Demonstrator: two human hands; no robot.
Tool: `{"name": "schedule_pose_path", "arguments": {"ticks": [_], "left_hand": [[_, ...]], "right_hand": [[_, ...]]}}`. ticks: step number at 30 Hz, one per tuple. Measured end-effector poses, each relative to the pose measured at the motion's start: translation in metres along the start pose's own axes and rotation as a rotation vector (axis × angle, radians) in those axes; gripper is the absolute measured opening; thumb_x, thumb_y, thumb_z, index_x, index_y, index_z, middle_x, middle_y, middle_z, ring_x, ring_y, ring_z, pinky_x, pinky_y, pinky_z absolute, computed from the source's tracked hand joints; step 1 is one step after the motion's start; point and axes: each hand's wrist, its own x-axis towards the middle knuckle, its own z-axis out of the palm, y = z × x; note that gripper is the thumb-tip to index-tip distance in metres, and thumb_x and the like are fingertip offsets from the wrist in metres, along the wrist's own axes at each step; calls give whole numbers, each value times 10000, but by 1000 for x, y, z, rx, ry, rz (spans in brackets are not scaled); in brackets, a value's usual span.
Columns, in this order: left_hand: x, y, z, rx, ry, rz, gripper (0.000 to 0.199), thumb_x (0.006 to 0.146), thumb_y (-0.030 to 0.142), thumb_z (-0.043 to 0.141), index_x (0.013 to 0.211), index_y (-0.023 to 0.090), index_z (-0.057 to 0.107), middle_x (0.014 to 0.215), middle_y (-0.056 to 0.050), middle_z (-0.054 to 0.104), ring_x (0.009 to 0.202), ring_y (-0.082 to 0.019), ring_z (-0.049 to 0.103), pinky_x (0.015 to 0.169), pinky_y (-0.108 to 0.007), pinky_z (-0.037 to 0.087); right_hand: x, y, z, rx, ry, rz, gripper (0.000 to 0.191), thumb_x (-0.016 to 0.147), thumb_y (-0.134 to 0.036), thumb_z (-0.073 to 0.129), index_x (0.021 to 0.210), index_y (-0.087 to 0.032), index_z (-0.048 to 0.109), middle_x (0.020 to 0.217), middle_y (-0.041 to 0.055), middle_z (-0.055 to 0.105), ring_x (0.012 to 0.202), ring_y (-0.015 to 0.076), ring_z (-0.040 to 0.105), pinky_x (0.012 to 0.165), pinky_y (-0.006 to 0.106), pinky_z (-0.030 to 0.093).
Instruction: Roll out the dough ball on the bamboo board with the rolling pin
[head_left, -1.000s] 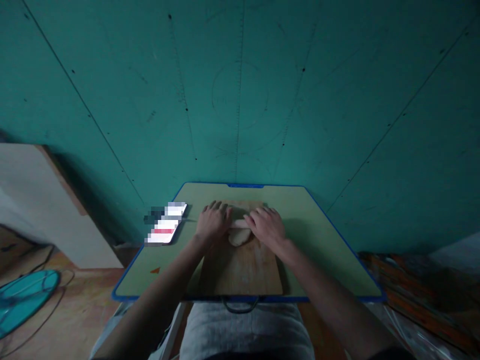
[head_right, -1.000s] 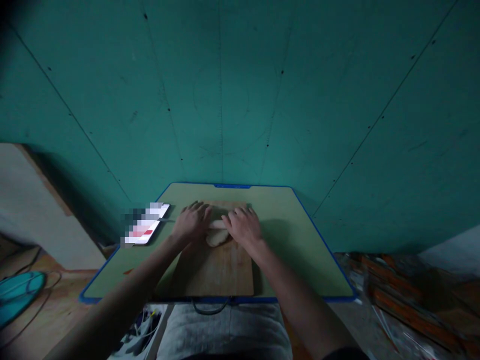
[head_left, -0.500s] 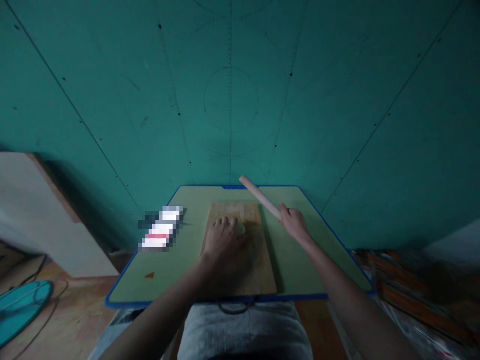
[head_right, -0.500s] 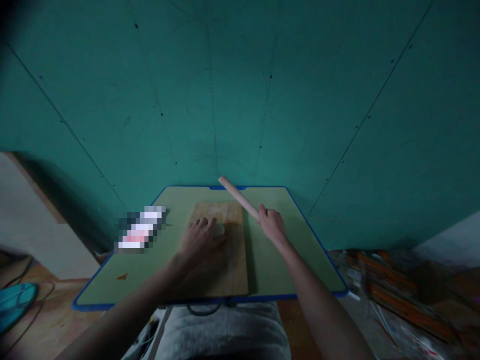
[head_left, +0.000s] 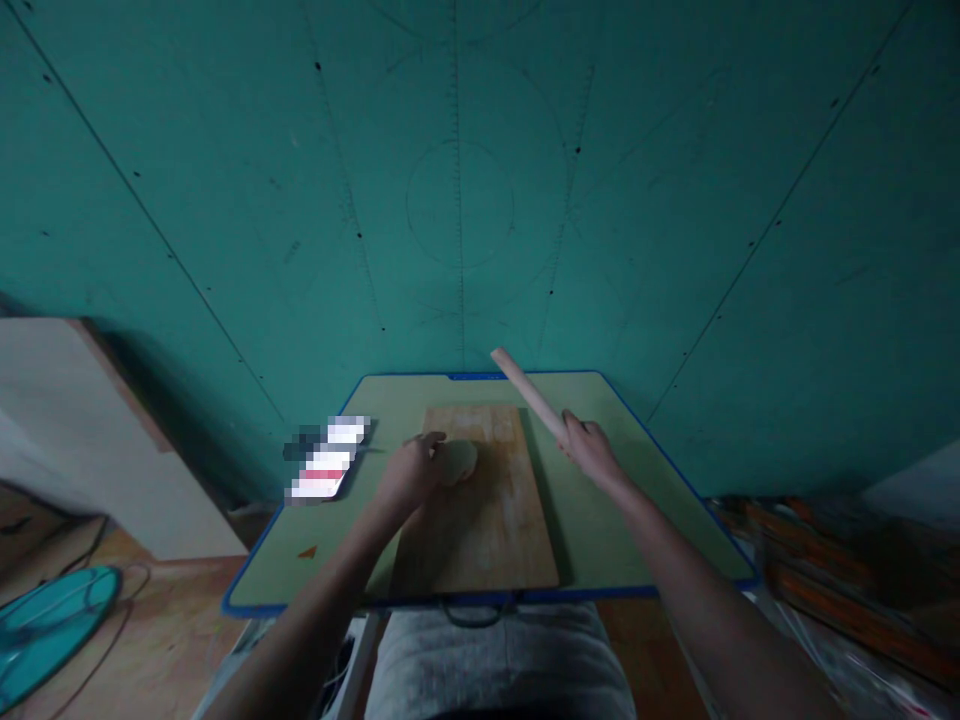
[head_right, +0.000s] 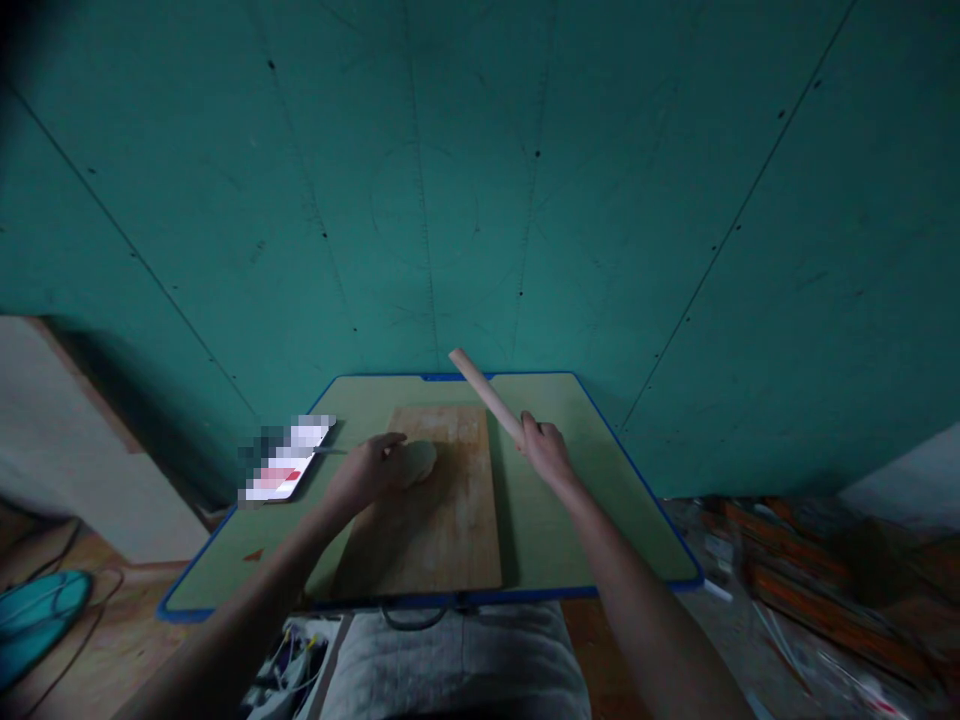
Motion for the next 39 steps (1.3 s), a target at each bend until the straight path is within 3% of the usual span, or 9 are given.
{"name": "schedule_pose_path", "arguments": {"ticks": [5,9,13,18,24,29,32,35,39], "left_hand": [[-18,5,-4,28,-53,48,378,867,228,567,1224,139,653,1153,-151,721,979,-262,708,816,-301,513],[-21,6,-10,26,-10,11,346,901,232,498,1195,180,672,1040,-112,758,938,-249,721,801,-305,523],[-17,-4,-29,-59,181,6,344,929,276,413,1163,176,643,1047,-108,735,897,-236,711,756,-324,539],[-33,-13,-29,-43,402,225,317,919,325,455,1179,193,578,1138,-107,649,983,-240,664,798,-350,542],[-55,3,11,265,150,32,404,930,465,521,1201,167,555,1150,-144,662,1085,-309,621,894,-422,480],[-45,33,23,299,-8,169,474,831,519,651,1149,170,605,1160,-152,673,1112,-328,595,927,-433,444],[-39,29,21,233,-3,212,528,815,445,687,1245,161,569,1207,-149,673,1132,-320,599,945,-427,449],[-36,8,7,138,83,190,535,867,434,629,1301,136,530,1202,-156,681,1119,-313,624,918,-427,480],[-31,-11,-18,-33,387,138,405,966,459,446,1172,142,589,1100,-139,703,1031,-269,663,867,-384,519]], "right_hand": [[-3,1,3,-35,-43,-36,570,977,-452,274,687,-163,671,517,45,612,465,153,577,447,230,369],[-7,-5,6,-115,-59,-106,562,993,-435,279,750,-163,706,534,49,642,533,160,622,490,221,380],[-21,-22,4,-238,-58,-181,567,977,-472,364,656,-164,715,631,110,711,665,200,676,562,248,401],[-40,-45,6,-686,-6,-386,556,984,-488,371,795,-168,785,852,165,766,793,248,712,646,294,426],[-27,-44,-5,-704,37,-201,559,997,-473,339,894,-175,799,922,161,768,829,246,719,650,290,433],[-21,-31,-21,-664,47,-128,578,1015,-405,298,895,-146,801,859,150,770,804,219,719,619,265,414],[-27,-27,-24,-653,18,-172,578,1012,-440,324,855,-148,799,822,138,769,757,211,714,586,270,388],[-35,-28,-19,-672,1,-216,576,1010,-457,336,844,-149,794,846,144,771,756,216,712,572,282,368],[-48,-39,-1,-739,-19,-325,541,1002,-456,357,844,-172,791,866,136,774,771,225,713,595,292,374]]}}
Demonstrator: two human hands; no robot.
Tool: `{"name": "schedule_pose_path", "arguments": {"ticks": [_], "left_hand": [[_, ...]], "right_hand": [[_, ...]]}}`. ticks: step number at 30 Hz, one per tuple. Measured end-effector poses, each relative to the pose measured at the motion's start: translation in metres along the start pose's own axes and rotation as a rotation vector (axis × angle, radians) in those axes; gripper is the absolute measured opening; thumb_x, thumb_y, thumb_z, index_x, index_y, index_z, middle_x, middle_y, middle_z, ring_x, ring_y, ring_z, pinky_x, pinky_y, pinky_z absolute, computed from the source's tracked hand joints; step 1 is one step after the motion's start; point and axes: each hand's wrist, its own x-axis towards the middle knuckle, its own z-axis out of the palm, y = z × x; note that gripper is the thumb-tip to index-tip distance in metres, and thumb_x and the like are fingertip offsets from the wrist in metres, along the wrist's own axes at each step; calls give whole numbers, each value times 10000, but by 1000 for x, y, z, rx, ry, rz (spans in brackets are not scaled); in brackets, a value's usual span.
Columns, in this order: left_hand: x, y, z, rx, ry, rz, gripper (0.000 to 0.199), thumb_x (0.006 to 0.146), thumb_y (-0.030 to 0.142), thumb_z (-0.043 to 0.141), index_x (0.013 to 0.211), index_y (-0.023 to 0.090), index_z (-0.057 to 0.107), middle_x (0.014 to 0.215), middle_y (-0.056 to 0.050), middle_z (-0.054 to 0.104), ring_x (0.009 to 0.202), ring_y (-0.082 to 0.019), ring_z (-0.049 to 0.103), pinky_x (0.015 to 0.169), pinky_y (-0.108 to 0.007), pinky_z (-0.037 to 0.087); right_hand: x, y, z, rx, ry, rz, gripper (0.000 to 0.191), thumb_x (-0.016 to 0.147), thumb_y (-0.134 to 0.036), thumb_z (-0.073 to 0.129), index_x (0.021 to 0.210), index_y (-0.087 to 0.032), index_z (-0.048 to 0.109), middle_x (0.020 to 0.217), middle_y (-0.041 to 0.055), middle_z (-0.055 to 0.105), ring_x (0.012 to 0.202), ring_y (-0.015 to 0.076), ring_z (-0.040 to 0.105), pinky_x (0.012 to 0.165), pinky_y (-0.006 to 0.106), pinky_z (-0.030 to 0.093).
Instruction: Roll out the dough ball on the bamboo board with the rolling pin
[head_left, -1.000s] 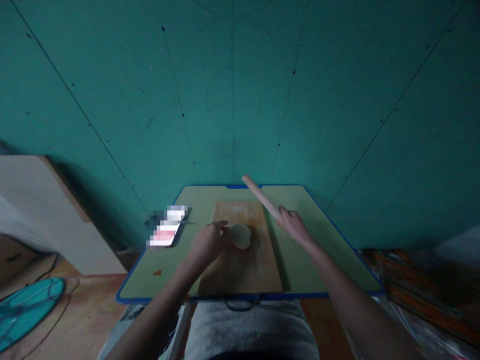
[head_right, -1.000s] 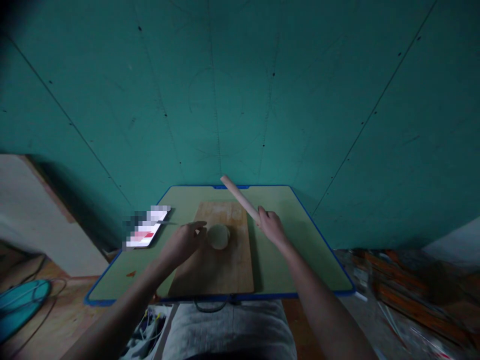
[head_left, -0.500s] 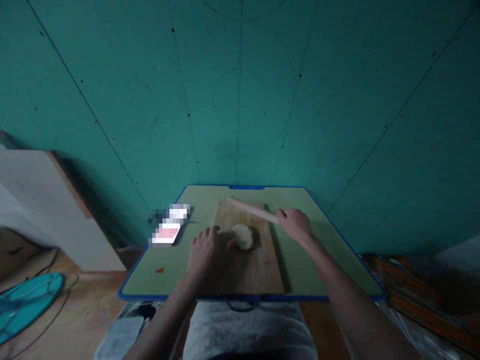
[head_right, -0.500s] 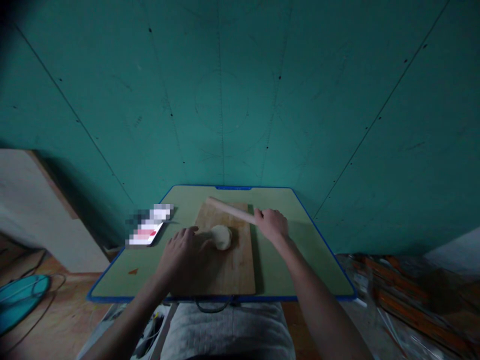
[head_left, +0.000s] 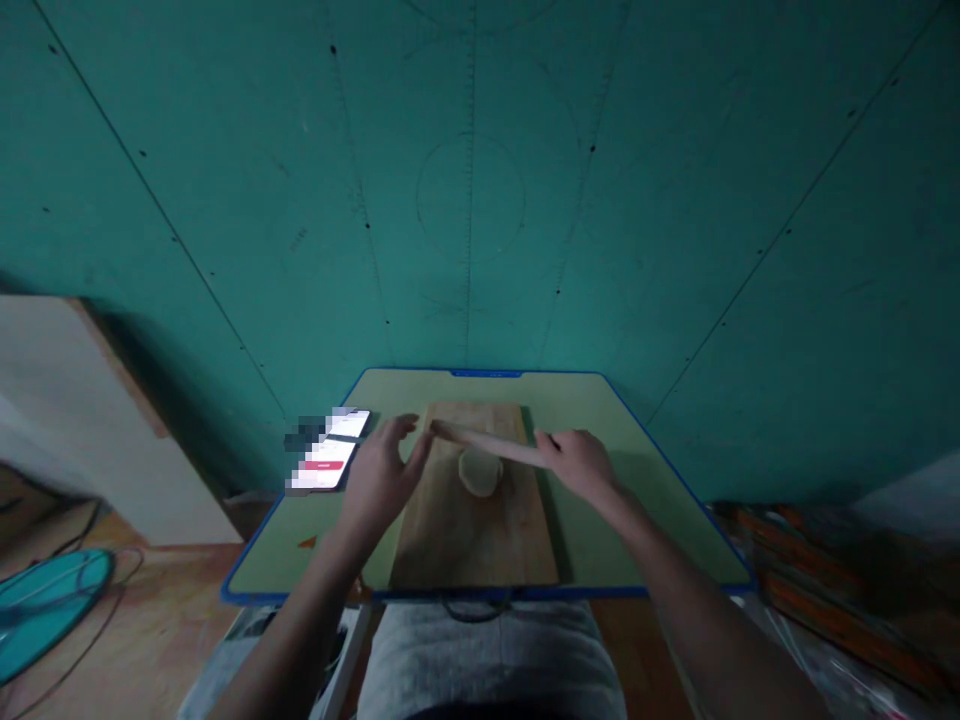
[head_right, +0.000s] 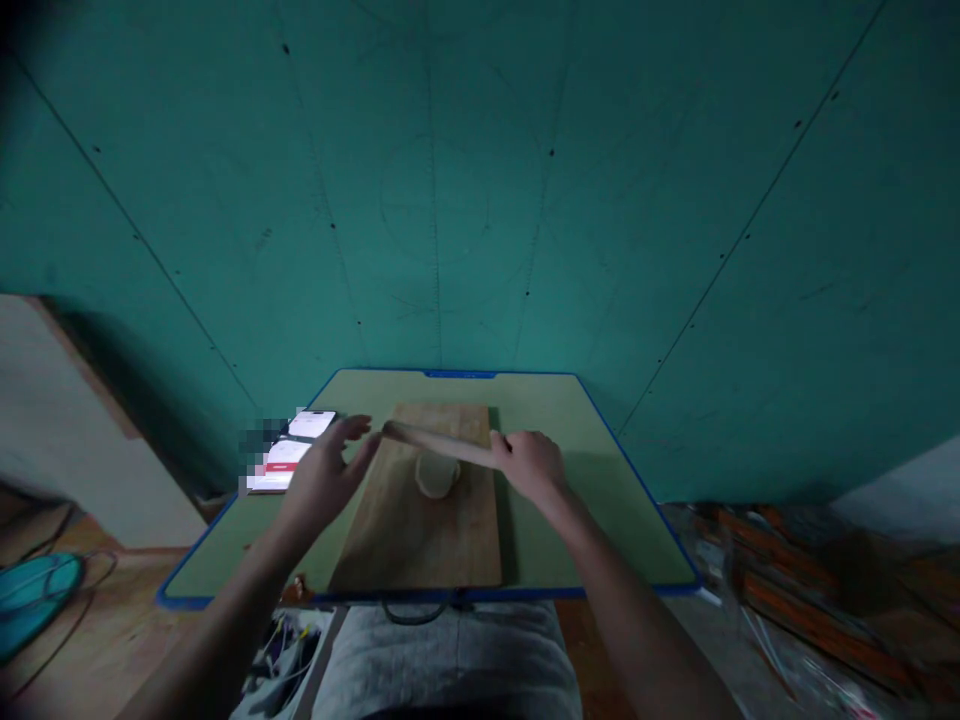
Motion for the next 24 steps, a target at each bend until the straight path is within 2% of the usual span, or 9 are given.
{"name": "schedule_pose_path", "arguments": {"ticks": [2,6,9,12,16,24], "left_hand": [[2,0,-2,37,28,54,389,987,431,399,1162,145,596,1090,-137,701,1037,-269,655,884,-393,512],[-5,9,13,240,-186,168,326,996,370,404,1119,184,642,1112,-116,702,1025,-271,643,897,-401,483],[-7,15,22,332,-274,176,355,1013,350,348,1025,216,677,1064,-88,712,976,-261,641,844,-382,472],[2,20,23,390,-318,129,376,1010,351,333,999,215,683,1048,-89,706,970,-263,637,800,-360,466],[24,26,24,443,-337,77,389,992,392,347,1047,193,677,1091,-124,686,1004,-298,627,789,-377,470],[61,20,44,454,-337,2,465,982,427,309,1061,147,672,1114,-167,678,1045,-316,616,828,-412,478]], "right_hand": [[-5,-14,4,-24,9,-79,512,995,-445,374,830,-186,784,871,125,774,780,227,710,617,297,384],[-14,-33,12,-20,37,-173,431,984,-384,391,816,-213,749,885,82,758,770,203,687,647,294,398],[-12,-35,13,-8,105,-203,295,950,-316,438,883,-222,709,980,62,713,849,189,656,704,285,411],[2,-33,12,-13,101,-176,229,919,-284,471,957,-213,686,1055,76,669,939,198,624,786,291,417],[30,-32,13,-7,36,-90,260,920,-279,454,976,-201,695,1086,101,666,1008,216,607,850,309,417],[69,-35,17,-33,27,33,339,923,-290,428,1037,-182,728,1134,143,705,1035,242,643,845,332,446]]}}
